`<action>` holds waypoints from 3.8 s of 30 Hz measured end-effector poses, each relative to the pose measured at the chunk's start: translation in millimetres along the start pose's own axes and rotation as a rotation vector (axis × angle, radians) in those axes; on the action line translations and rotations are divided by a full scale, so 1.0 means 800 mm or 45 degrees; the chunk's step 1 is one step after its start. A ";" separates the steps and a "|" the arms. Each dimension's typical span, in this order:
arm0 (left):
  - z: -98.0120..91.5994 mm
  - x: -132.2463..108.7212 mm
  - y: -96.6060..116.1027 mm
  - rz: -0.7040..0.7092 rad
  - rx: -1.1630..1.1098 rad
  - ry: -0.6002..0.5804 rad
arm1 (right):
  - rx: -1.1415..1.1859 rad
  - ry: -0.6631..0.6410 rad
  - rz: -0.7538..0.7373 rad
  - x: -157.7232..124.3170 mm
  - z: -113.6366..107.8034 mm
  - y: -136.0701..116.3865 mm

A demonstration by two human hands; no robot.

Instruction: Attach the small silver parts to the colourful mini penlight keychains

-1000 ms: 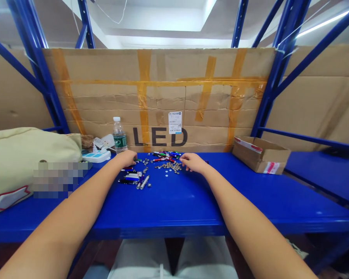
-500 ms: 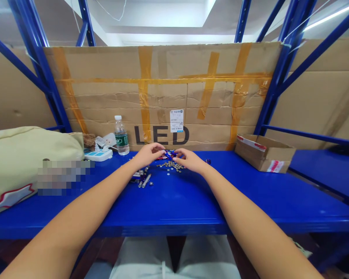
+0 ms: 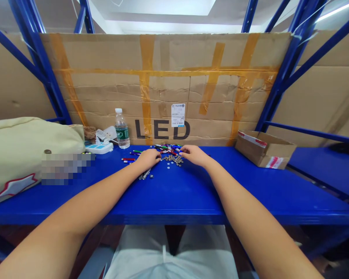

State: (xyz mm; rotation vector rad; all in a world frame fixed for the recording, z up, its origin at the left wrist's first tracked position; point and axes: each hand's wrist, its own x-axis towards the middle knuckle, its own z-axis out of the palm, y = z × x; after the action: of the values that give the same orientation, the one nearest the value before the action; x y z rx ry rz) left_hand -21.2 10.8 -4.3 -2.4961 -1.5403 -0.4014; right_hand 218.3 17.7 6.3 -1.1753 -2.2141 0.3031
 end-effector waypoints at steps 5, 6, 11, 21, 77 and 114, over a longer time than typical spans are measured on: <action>0.005 0.004 -0.006 0.015 -0.085 0.011 | -0.040 -0.062 -0.035 -0.003 0.002 -0.005; 0.005 0.005 -0.005 0.021 -0.093 0.035 | -0.056 -0.073 -0.043 -0.003 0.002 -0.006; 0.001 0.006 0.000 0.033 -0.125 0.089 | -0.092 -0.156 -0.096 -0.004 0.003 -0.009; 0.002 0.009 0.004 0.122 -0.232 0.145 | -0.105 -0.265 -0.094 -0.006 0.004 -0.017; 0.004 0.007 0.008 0.187 -0.057 -0.002 | -0.454 -0.161 -0.162 -0.001 -0.005 -0.002; -0.006 0.005 0.037 0.095 -0.781 0.486 | 0.129 -0.193 -0.053 -0.006 0.015 -0.033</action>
State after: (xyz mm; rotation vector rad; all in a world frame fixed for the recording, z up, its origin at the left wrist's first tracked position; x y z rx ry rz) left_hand 6.1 -0.2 1.0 -2.6427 -1.3000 -1.4277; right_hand 195.1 -0.6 7.4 -1.0816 -2.3201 0.4960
